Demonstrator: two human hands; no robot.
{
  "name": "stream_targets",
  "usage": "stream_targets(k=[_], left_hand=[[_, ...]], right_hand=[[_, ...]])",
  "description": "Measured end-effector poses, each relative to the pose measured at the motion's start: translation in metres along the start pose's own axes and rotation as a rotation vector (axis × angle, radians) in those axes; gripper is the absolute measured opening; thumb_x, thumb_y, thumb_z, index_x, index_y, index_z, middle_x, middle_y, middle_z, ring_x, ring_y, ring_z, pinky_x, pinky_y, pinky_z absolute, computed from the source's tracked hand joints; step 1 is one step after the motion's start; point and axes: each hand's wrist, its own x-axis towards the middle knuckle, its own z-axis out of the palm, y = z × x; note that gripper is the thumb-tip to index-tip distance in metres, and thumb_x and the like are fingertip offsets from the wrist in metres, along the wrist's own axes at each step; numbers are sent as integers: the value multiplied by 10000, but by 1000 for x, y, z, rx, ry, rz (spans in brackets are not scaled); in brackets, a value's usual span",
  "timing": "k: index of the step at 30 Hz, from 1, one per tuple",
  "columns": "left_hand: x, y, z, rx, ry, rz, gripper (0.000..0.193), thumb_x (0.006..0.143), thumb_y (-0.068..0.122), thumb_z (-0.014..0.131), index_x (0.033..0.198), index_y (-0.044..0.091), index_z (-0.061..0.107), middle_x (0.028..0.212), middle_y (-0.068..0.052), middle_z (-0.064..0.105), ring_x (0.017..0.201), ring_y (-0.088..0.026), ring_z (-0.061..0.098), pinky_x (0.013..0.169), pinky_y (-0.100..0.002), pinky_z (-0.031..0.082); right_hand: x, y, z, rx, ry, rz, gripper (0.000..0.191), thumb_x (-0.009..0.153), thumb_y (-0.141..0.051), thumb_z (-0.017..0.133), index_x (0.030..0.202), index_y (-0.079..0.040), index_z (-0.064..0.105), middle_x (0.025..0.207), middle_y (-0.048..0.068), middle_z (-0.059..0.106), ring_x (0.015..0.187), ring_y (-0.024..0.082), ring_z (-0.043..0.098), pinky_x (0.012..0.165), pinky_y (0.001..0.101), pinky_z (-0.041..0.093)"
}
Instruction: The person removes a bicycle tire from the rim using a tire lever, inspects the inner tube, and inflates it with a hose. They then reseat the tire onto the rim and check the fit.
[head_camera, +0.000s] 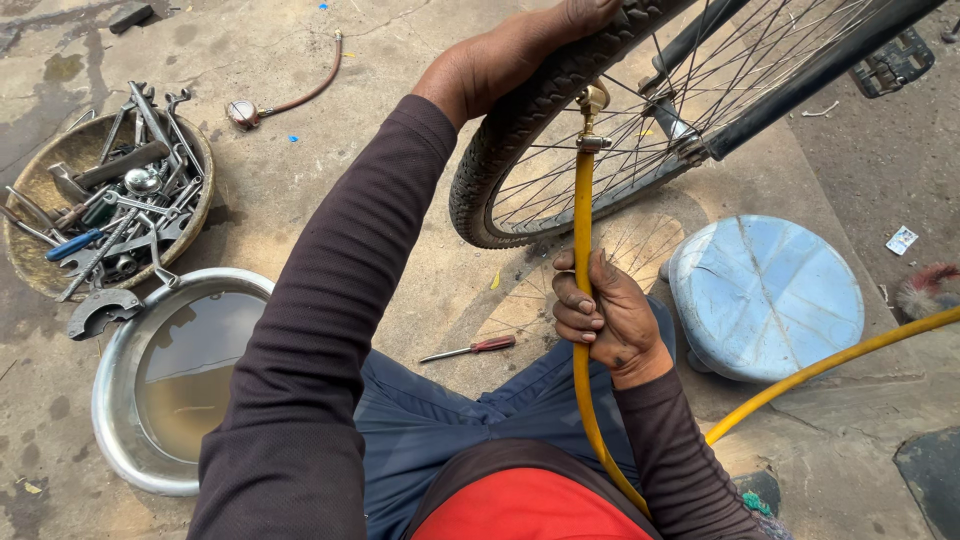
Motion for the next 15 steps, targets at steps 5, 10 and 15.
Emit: stream_targets(k=[5, 10, 15], left_hand=[[8, -1, 2, -202, -119, 117, 1033, 826, 870, 613, 1324, -33, 687, 1104, -206, 731, 937, -217, 750, 829, -373, 654], [11, 1, 2, -2, -24, 146, 1094, 708, 951, 520, 1313, 48, 642, 1025, -127, 757, 855, -194, 786, 733, -357, 660], [14, 4, 9, -57, -22, 134, 1064, 687, 928, 567, 1258, 40, 700, 1008, -157, 770, 825, -223, 814, 702, -351, 673]], right_hand=[[-3, 0, 6, -14, 28, -3, 450, 1136, -400, 436, 1258, 7, 586, 746, -6, 490, 543, 39, 400, 490, 201, 386], [1, -1, 9, 3, 1, 10, 459, 1146, -407, 414, 1263, 4, 581, 761, 2, 490, 558, 43, 403, 502, 204, 391], [4, 0, 8, 39, -26, 19, 450, 1155, -404, 400, 1255, 2, 568, 767, 7, 489, 568, 53, 411, 516, 209, 398]])
